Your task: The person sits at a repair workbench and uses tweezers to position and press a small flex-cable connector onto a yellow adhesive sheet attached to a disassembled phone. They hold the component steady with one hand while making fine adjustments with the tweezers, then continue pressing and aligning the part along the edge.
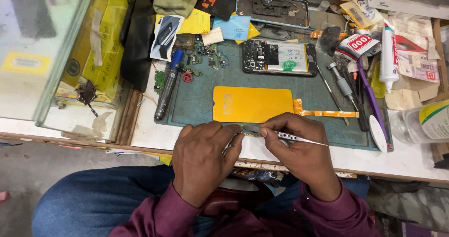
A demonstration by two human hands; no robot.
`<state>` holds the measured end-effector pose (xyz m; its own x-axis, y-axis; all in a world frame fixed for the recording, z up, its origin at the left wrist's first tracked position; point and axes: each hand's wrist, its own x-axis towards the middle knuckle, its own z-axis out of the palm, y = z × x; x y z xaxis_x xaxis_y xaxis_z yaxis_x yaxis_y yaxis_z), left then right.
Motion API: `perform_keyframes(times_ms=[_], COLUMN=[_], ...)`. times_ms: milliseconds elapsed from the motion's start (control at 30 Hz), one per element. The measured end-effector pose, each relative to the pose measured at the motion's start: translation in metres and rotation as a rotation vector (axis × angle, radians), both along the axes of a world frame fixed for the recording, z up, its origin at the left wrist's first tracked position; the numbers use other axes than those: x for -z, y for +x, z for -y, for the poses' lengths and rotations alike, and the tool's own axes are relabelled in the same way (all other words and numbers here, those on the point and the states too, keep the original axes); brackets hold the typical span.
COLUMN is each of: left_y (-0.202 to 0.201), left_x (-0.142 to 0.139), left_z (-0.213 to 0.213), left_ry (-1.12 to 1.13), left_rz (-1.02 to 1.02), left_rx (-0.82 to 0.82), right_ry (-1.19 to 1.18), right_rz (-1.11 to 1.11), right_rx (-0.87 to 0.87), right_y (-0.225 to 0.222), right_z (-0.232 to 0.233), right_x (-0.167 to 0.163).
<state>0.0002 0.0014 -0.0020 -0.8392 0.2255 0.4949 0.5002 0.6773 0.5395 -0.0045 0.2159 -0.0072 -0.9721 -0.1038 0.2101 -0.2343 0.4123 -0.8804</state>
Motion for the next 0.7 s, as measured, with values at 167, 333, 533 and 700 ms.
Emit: perform_keyframes(times_ms=[167, 333, 533, 700], left_y=[-0.0001, -0.0004, 0.0005, 0.0001], left_x=[-0.0016, 0.0000, -0.0001, -0.0010], left_z=[0.0010, 0.0007, 0.0001, 0.0000], left_ry=[0.002, 0.003, 0.002, 0.007], left_rz=[-0.008, -0.003, 0.003, -0.029], left_rx=[0.005, 0.002, -0.003, -0.003], right_ry=[0.028, 0.001, 0.071, -0.004], right_rz=[0.000, -0.005, -0.008, -0.018], right_rx=[0.007, 0.016, 0.031, 0.015], right_y=[-0.0025, -0.0008, -0.0016, -0.0027], right_z=[-0.0007, 0.0003, 0.0010, 0.0014], right_x=[-0.0003, -0.0004, -0.0023, -0.0004])
